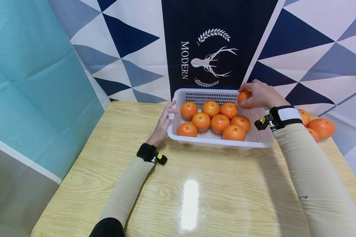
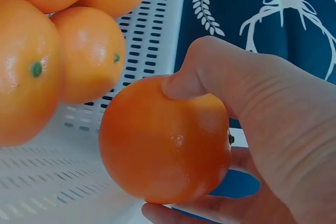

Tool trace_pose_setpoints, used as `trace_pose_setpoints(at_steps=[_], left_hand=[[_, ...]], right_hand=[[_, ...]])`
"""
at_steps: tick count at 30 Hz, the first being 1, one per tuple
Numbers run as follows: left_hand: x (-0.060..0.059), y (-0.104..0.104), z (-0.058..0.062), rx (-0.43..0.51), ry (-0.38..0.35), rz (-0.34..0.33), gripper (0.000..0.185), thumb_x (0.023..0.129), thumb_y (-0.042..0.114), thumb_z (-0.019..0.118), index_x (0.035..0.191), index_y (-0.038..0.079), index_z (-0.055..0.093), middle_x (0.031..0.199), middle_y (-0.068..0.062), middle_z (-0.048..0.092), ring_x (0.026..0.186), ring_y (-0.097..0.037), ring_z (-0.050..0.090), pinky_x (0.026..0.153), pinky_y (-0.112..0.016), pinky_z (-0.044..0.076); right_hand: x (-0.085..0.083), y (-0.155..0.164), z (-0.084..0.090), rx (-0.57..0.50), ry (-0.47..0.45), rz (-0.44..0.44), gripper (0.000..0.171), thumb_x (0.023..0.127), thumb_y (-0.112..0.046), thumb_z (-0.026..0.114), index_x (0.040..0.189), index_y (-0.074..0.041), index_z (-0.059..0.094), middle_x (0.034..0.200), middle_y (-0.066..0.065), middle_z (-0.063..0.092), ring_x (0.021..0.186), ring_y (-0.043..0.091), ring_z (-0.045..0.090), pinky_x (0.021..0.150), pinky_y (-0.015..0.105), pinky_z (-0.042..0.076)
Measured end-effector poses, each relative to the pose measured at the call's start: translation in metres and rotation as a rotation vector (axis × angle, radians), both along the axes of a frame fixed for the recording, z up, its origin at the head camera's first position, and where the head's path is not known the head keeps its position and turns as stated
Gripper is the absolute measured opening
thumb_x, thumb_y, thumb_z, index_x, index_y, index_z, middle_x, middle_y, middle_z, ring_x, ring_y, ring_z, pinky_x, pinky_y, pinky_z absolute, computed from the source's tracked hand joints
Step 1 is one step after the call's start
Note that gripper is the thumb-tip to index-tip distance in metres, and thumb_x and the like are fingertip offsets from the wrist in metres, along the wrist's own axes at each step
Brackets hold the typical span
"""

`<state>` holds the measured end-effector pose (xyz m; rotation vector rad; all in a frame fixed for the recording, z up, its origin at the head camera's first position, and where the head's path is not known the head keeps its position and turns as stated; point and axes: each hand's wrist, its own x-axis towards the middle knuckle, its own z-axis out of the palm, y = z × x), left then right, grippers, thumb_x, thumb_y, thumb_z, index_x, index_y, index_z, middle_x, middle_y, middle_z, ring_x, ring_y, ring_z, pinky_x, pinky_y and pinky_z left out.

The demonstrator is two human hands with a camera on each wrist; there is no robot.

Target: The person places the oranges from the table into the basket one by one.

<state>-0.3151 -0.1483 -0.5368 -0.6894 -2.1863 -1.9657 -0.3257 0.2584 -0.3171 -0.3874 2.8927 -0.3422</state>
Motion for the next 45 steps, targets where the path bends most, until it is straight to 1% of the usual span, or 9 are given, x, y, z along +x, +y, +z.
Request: trace_pose_setpoints(at_steps=[6,21,23,30,35,37,39,42,45], left_hand=[[-0.014,-0.005,-0.016,0.007,-0.006,-0.028,0.031,0.102,0.022,0.048,0.129,0.022,0.061,0.186,0.018,0.029,0.178,-0.014,0.015,0.141,-0.064,0.025],[-0.014,-0.004,-0.015,-0.002,0.002,-0.024,0.031,0.101,0.022,0.048,0.129,0.024,0.062,0.187,0.015,0.028,0.179,-0.016,0.014,0.143,-0.064,0.019],[-0.01,-0.002,-0.01,0.002,0.005,-0.013,0.03,0.101,0.024,0.048,0.128,0.024,0.062,0.187,0.011,0.029,0.179,-0.019,0.014,0.143,-0.064,0.019],[0.03,0.006,0.036,-0.031,0.009,0.007,0.03,0.101,0.023,0.045,0.127,0.017,0.058,0.189,-0.009,0.026,0.179,-0.037,0.015,0.138,-0.069,0.029],[0.043,0.014,0.055,-0.034,-0.015,0.022,0.034,0.099,0.018,0.04,0.128,0.004,0.053,0.188,-0.016,0.025,0.178,-0.041,0.015,0.135,-0.075,0.03],[0.027,0.01,0.039,-0.01,0.0,0.002,0.035,0.101,0.021,0.042,0.129,0.004,0.054,0.188,-0.016,0.024,0.178,-0.042,0.014,0.136,-0.072,0.031],[0.025,0.008,0.035,-0.02,-0.003,0.005,0.034,0.102,0.022,0.042,0.129,0.006,0.055,0.188,-0.017,0.024,0.178,-0.043,0.014,0.137,-0.07,0.032],[0.003,0.001,0.007,-0.004,0.008,-0.011,0.031,0.103,0.029,0.047,0.128,0.018,0.06,0.189,-0.005,0.027,0.179,-0.035,0.015,0.139,-0.065,0.031],[-0.004,-0.001,-0.004,-0.006,-0.001,-0.009,0.03,0.101,0.025,0.048,0.128,0.02,0.06,0.188,0.005,0.028,0.179,-0.027,0.015,0.138,-0.067,0.03]], right_hand=[[-0.002,-0.004,-0.005,0.0,-0.013,0.003,0.06,0.097,-0.024,0.078,0.152,-0.007,0.061,0.148,0.034,0.046,0.123,0.052,0.049,0.103,0.066,0.052],[-0.005,-0.008,-0.011,0.022,-0.039,0.023,0.06,0.1,-0.021,0.075,0.155,-0.006,0.059,0.149,0.034,0.048,0.127,0.051,0.047,0.112,0.069,0.049],[-0.006,-0.008,-0.012,0.019,-0.045,0.025,0.06,0.1,-0.021,0.074,0.156,-0.006,0.057,0.149,0.033,0.048,0.127,0.051,0.047,0.112,0.069,0.049],[-0.008,-0.009,-0.016,-0.011,-0.067,0.006,0.063,0.104,-0.02,0.072,0.161,-0.005,0.049,0.153,0.037,0.042,0.129,0.053,0.046,0.113,0.072,0.049],[-0.008,-0.008,-0.016,-0.009,-0.064,-0.001,0.064,0.104,-0.021,0.07,0.161,-0.004,0.047,0.157,0.039,0.038,0.129,0.053,0.045,0.113,0.071,0.049],[-0.007,-0.008,-0.016,-0.002,-0.06,0.007,0.063,0.104,-0.021,0.07,0.161,-0.003,0.048,0.156,0.04,0.039,0.129,0.053,0.046,0.113,0.071,0.049],[-0.008,-0.008,-0.016,0.004,-0.055,0.015,0.063,0.104,-0.021,0.069,0.161,-0.002,0.048,0.155,0.04,0.04,0.127,0.053,0.047,0.112,0.07,0.049],[-0.009,-0.008,-0.017,0.009,-0.052,0.024,0.065,0.104,-0.021,0.07,0.161,-0.002,0.047,0.155,0.041,0.041,0.127,0.053,0.048,0.112,0.07,0.05],[-0.009,-0.007,-0.017,0.011,-0.054,0.024,0.067,0.103,-0.021,0.071,0.163,-0.002,0.046,0.157,0.042,0.04,0.127,0.054,0.048,0.114,0.072,0.049]])
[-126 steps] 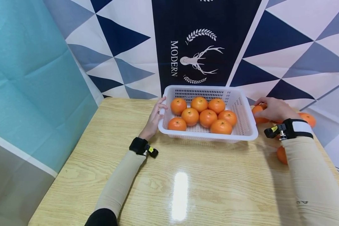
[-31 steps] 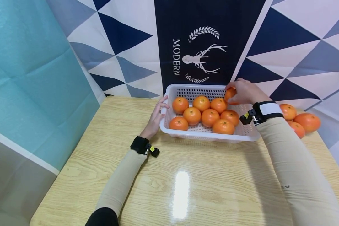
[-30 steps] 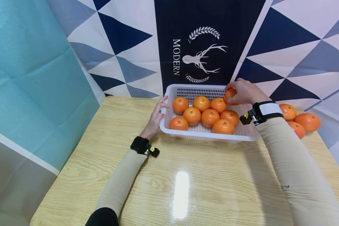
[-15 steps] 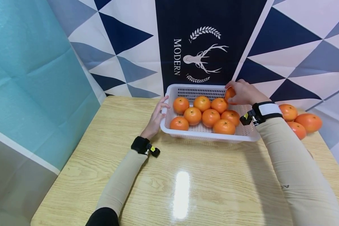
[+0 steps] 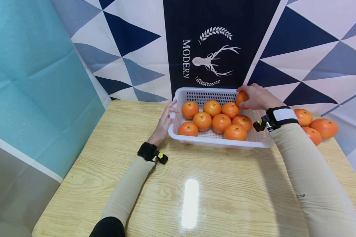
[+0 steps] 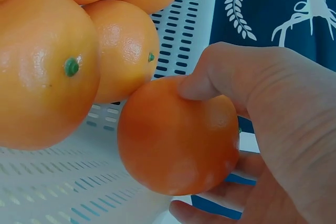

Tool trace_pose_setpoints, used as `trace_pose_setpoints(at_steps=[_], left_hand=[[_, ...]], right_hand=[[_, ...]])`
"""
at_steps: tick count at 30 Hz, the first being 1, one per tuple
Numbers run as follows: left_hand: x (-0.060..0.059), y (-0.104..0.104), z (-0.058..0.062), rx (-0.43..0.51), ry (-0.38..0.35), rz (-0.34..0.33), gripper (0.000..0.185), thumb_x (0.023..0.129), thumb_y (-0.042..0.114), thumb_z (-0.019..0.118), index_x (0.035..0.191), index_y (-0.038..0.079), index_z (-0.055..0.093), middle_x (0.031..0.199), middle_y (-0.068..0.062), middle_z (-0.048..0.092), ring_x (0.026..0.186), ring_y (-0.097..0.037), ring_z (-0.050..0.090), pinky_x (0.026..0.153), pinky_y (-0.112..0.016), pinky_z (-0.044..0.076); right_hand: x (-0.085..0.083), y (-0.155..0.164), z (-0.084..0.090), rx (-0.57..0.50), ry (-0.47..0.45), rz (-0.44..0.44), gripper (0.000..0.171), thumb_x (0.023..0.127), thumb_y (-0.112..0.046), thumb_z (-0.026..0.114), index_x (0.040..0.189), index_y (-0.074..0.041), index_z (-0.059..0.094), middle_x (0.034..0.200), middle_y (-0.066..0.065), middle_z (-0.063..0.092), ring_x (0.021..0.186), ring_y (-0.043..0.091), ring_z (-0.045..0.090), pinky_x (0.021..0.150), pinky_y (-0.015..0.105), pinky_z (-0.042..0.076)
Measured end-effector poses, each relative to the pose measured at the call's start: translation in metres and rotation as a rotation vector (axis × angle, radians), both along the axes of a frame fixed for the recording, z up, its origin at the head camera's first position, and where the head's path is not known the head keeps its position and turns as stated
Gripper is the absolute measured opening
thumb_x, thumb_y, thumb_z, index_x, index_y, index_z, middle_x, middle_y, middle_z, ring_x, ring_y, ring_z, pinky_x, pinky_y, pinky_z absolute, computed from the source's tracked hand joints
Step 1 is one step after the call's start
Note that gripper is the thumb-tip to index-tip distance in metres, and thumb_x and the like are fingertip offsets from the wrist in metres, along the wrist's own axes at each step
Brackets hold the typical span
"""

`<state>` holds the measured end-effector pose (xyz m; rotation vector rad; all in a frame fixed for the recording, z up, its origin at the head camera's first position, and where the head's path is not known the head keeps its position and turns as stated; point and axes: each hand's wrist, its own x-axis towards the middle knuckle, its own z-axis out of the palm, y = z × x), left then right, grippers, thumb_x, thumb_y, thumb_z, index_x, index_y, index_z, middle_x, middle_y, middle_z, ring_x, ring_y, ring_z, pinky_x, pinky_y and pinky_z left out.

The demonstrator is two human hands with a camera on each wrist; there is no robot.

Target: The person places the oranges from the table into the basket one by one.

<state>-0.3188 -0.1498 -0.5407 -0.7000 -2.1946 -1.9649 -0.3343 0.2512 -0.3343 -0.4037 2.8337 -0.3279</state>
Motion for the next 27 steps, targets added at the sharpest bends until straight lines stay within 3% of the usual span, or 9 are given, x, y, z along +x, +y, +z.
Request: trace_pose_setpoints(at_steps=[2,7,10,15,18,23,27], left_hand=[[-0.012,-0.003,-0.012,0.0,0.002,-0.006,0.031,0.101,0.024,0.049,0.129,0.023,0.061,0.187,0.012,0.028,0.179,-0.021,0.014,0.139,-0.068,0.027],[-0.012,-0.005,-0.013,-0.001,-0.004,-0.021,0.032,0.101,0.021,0.047,0.129,0.025,0.061,0.186,0.017,0.028,0.179,-0.016,0.014,0.14,-0.068,0.026],[0.0,-0.001,0.0,0.006,-0.016,-0.007,0.03,0.101,0.021,0.047,0.128,0.024,0.06,0.187,0.012,0.029,0.179,-0.019,0.015,0.139,-0.065,0.029],[0.038,0.011,0.046,-0.001,-0.009,0.004,0.035,0.099,0.017,0.042,0.129,0.004,0.053,0.189,-0.014,0.023,0.178,-0.041,0.015,0.136,-0.071,0.033],[0.049,0.016,0.063,-0.015,-0.021,0.015,0.037,0.099,0.013,0.04,0.13,-0.005,0.049,0.188,-0.02,0.021,0.178,-0.044,0.015,0.135,-0.072,0.034],[0.049,0.015,0.062,-0.01,-0.006,0.016,0.038,0.098,0.015,0.041,0.13,-0.002,0.051,0.188,-0.018,0.023,0.178,-0.043,0.015,0.136,-0.073,0.032],[0.038,0.01,0.047,-0.01,0.023,0.005,0.033,0.099,0.02,0.043,0.128,0.01,0.057,0.187,-0.016,0.026,0.177,-0.044,0.017,0.135,-0.071,0.034]], right_hand=[[0.0,0.0,0.0,0.001,-0.002,-0.001,0.068,0.103,-0.022,0.071,0.163,-0.003,0.045,0.158,0.043,0.039,0.128,0.055,0.048,0.116,0.073,0.049],[0.001,0.001,0.001,0.005,-0.005,-0.002,0.069,0.103,-0.023,0.073,0.164,-0.003,0.045,0.161,0.044,0.037,0.129,0.057,0.049,0.118,0.075,0.047],[0.001,0.002,0.001,0.007,-0.005,-0.002,0.07,0.103,-0.023,0.073,0.164,-0.003,0.045,0.163,0.045,0.035,0.13,0.058,0.048,0.119,0.077,0.046],[0.001,0.005,0.005,0.005,-0.003,-0.007,0.077,0.101,-0.027,0.074,0.167,-0.006,0.041,0.168,0.046,0.029,0.139,0.061,0.044,0.121,0.08,0.043],[0.002,0.006,0.011,0.002,0.01,-0.01,0.081,0.101,-0.03,0.075,0.17,-0.009,0.038,0.171,0.047,0.027,0.146,0.063,0.039,0.122,0.082,0.04],[0.004,0.006,0.022,-0.003,0.041,-0.015,0.083,0.102,-0.033,0.074,0.172,-0.01,0.036,0.173,0.047,0.024,0.151,0.066,0.035,0.124,0.084,0.036],[0.007,0.009,0.028,-0.001,0.049,-0.03,0.083,0.103,-0.035,0.072,0.173,-0.011,0.035,0.173,0.047,0.024,0.149,0.067,0.036,0.123,0.086,0.035]])
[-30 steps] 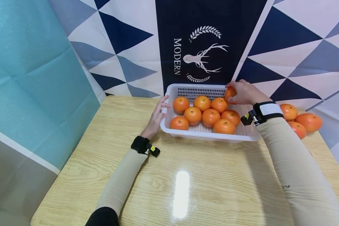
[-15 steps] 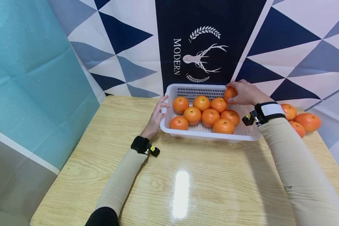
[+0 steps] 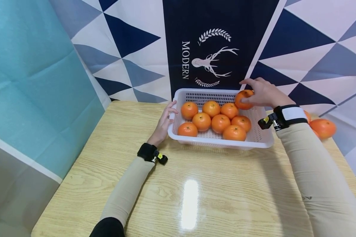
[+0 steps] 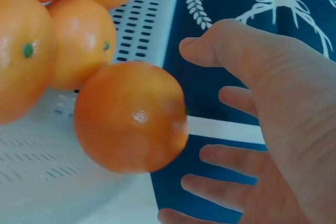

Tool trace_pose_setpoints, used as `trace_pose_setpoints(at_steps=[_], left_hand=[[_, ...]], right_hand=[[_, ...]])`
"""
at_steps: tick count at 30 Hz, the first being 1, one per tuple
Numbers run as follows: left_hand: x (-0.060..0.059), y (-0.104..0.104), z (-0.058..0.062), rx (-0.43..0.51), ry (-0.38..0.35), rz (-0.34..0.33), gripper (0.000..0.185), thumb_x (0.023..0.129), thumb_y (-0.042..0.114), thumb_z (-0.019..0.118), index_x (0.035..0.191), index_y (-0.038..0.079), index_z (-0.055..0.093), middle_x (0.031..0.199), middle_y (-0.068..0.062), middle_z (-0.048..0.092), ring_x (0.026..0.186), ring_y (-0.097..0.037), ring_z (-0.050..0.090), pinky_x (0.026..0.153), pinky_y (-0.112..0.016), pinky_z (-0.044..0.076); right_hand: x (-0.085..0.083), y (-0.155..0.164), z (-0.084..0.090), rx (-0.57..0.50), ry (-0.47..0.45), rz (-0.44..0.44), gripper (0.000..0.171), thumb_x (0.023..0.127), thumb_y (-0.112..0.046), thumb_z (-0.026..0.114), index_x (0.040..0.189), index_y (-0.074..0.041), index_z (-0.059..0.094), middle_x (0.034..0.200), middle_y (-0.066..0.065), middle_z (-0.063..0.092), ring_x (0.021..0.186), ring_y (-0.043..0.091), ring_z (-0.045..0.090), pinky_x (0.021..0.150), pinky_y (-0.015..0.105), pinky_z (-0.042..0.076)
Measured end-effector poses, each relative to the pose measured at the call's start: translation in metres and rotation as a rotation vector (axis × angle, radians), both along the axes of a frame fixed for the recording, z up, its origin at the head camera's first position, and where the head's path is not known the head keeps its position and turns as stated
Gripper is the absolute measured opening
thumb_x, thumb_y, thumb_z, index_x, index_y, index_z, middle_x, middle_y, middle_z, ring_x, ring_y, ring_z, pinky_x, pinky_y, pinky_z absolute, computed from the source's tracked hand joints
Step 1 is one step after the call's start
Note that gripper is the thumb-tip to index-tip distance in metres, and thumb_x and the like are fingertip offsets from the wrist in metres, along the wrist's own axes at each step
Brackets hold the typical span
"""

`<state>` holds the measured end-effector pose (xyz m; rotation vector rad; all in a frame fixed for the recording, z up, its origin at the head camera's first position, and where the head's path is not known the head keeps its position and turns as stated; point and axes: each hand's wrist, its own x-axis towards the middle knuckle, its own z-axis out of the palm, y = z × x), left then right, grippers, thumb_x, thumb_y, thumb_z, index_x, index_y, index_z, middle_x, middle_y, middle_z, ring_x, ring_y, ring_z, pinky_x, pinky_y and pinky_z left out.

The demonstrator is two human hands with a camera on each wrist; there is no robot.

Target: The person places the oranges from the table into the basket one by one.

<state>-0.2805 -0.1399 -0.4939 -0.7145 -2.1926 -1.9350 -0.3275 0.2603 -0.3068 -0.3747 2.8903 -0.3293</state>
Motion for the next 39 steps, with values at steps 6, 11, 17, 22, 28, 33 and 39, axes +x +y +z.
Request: trace_pose_setpoints(at_steps=[6,11,17,22,28,33,39], left_hand=[[0.004,0.001,0.002,0.012,0.004,-0.019,0.033,0.1,0.024,0.044,0.128,0.01,0.056,0.188,-0.016,0.024,0.177,-0.044,0.016,0.135,-0.073,0.033],[0.009,0.005,0.011,-0.014,-0.01,0.004,0.034,0.1,0.02,0.041,0.128,0.004,0.053,0.188,-0.018,0.023,0.176,-0.046,0.017,0.133,-0.073,0.036],[-0.017,-0.002,-0.021,0.004,-0.022,-0.008,0.034,0.099,0.022,0.044,0.129,0.011,0.057,0.189,-0.006,0.025,0.178,-0.036,0.018,0.136,-0.068,0.035],[-0.046,-0.01,-0.056,0.014,-0.03,-0.033,0.032,0.1,0.02,0.047,0.13,0.02,0.06,0.188,0.012,0.026,0.178,-0.023,0.019,0.135,-0.065,0.038],[-0.02,-0.001,-0.025,0.0,-0.047,-0.007,0.034,0.1,0.018,0.043,0.13,0.014,0.058,0.188,0.007,0.026,0.178,-0.023,0.02,0.135,-0.063,0.039],[0.0,0.004,-0.002,0.004,-0.034,0.002,0.034,0.1,0.019,0.042,0.129,0.005,0.054,0.189,-0.011,0.023,0.179,-0.038,0.015,0.135,-0.068,0.037],[-0.026,-0.006,-0.035,0.022,-0.028,-0.008,0.028,0.1,0.026,0.048,0.126,0.024,0.059,0.189,0.001,0.026,0.179,-0.029,0.017,0.135,-0.057,0.04]], right_hand=[[0.003,0.012,0.002,0.024,0.014,-0.021,0.086,0.106,-0.046,0.069,0.175,-0.009,0.032,0.173,0.048,0.023,0.15,0.07,0.033,0.122,0.087,0.035],[0.009,0.028,0.002,0.012,0.048,-0.051,0.086,0.105,-0.046,0.071,0.173,-0.006,0.035,0.172,0.048,0.026,0.15,0.07,0.033,0.12,0.089,0.035],[0.013,0.053,0.005,0.036,0.048,-0.088,0.089,0.105,-0.051,0.07,0.172,-0.004,0.035,0.169,0.049,0.03,0.144,0.068,0.038,0.116,0.089,0.039],[0.018,0.075,0.008,0.034,0.032,-0.113,0.095,0.106,-0.056,0.068,0.174,-0.001,0.03,0.165,0.051,0.029,0.135,0.067,0.043,0.112,0.088,0.041],[0.024,0.1,0.007,0.038,0.036,-0.128,0.096,0.106,-0.057,0.067,0.173,0.001,0.029,0.164,0.053,0.027,0.136,0.069,0.039,0.111,0.09,0.038],[0.029,0.118,0.007,0.059,0.049,-0.143,0.092,0.106,-0.057,0.066,0.168,0.003,0.034,0.164,0.054,0.027,0.139,0.071,0.035,0.112,0.092,0.035],[0.032,0.134,0.005,0.068,0.068,-0.15,0.083,0.107,-0.047,0.068,0.162,0.006,0.039,0.159,0.054,0.033,0.139,0.071,0.035,0.112,0.091,0.036]])
